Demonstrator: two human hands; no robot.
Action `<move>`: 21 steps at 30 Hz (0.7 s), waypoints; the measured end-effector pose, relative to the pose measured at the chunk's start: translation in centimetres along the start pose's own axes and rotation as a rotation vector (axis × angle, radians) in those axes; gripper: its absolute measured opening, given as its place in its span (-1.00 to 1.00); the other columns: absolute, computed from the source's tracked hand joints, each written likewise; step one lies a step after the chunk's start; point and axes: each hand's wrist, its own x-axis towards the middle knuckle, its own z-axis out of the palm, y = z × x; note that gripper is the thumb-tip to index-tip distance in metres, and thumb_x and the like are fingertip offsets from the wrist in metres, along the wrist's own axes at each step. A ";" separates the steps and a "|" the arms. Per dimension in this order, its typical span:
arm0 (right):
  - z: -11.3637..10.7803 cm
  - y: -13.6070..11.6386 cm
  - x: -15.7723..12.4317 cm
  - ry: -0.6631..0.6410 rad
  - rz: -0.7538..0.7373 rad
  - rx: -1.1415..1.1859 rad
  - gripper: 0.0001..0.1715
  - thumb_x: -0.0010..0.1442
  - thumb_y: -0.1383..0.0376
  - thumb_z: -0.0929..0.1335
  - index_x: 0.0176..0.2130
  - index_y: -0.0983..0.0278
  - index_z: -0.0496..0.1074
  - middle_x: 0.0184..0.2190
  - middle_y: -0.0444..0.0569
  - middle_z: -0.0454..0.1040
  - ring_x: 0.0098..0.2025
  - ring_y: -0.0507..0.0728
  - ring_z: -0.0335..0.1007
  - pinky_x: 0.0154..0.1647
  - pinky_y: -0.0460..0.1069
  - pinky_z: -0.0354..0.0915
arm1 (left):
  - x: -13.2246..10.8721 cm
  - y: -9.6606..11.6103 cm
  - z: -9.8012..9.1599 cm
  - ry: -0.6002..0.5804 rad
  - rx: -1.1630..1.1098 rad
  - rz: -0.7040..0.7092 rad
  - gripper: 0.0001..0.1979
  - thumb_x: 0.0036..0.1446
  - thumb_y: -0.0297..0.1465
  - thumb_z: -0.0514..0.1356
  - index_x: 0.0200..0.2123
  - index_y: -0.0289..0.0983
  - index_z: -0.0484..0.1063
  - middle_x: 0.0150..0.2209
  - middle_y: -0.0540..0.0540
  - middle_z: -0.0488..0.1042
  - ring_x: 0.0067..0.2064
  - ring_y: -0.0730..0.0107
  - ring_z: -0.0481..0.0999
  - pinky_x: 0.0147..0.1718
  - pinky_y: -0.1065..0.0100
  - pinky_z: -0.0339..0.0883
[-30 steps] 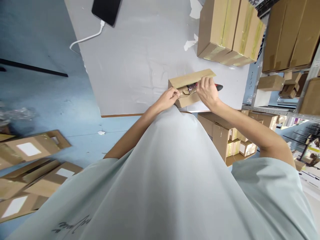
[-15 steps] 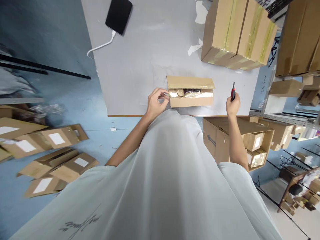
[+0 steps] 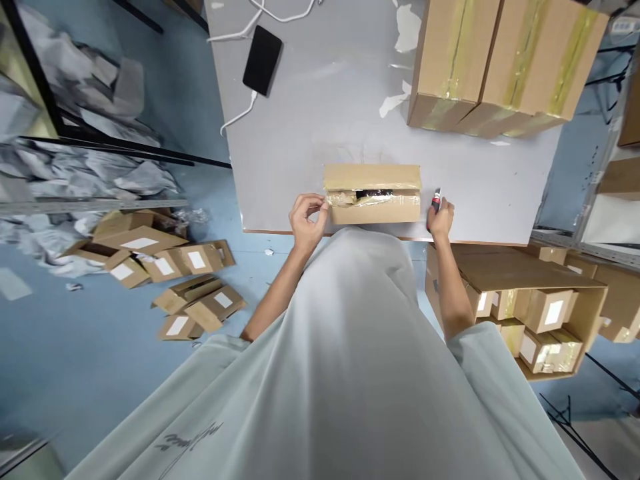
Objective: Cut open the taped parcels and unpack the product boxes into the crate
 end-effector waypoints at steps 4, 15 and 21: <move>-3.3 -2.4 -0.8 -0.001 -0.438 0.229 -0.24 0.51 0.09 0.31 0.56 0.21 0.29 0.40 0.28 0.49 0.27 0.31 0.58 0.31 0.28 0.55 | 0.3 -1.2 1.2 0.119 -0.157 -0.355 -0.84 0.40 -0.19 0.19 -0.11 -0.14 0.44 0.09 -0.16 0.57 -0.09 0.33 0.71 -0.03 0.22 0.71; -7.2 -11.6 1.2 -0.103 -0.713 0.203 -0.42 0.58 -0.19 0.32 0.14 0.14 0.68 0.13 0.12 0.65 0.11 0.28 0.62 0.10 0.18 0.61 | 1.1 2.9 -1.2 0.106 0.053 -0.188 -0.67 0.56 -0.12 0.06 0.04 -0.12 0.55 0.07 -0.21 0.67 0.10 0.12 0.69 0.17 0.05 0.60; -4.5 -13.6 5.2 -0.023 -0.583 0.284 -0.28 0.58 -0.29 0.28 0.04 0.23 0.63 -0.11 0.09 0.67 -0.04 0.26 0.61 0.15 0.20 0.56 | 1.7 8.5 4.0 -0.596 0.385 0.255 -0.48 0.39 -0.24 0.36 0.36 -0.20 0.53 0.33 -0.33 0.56 0.39 -0.20 0.50 0.42 -0.13 0.34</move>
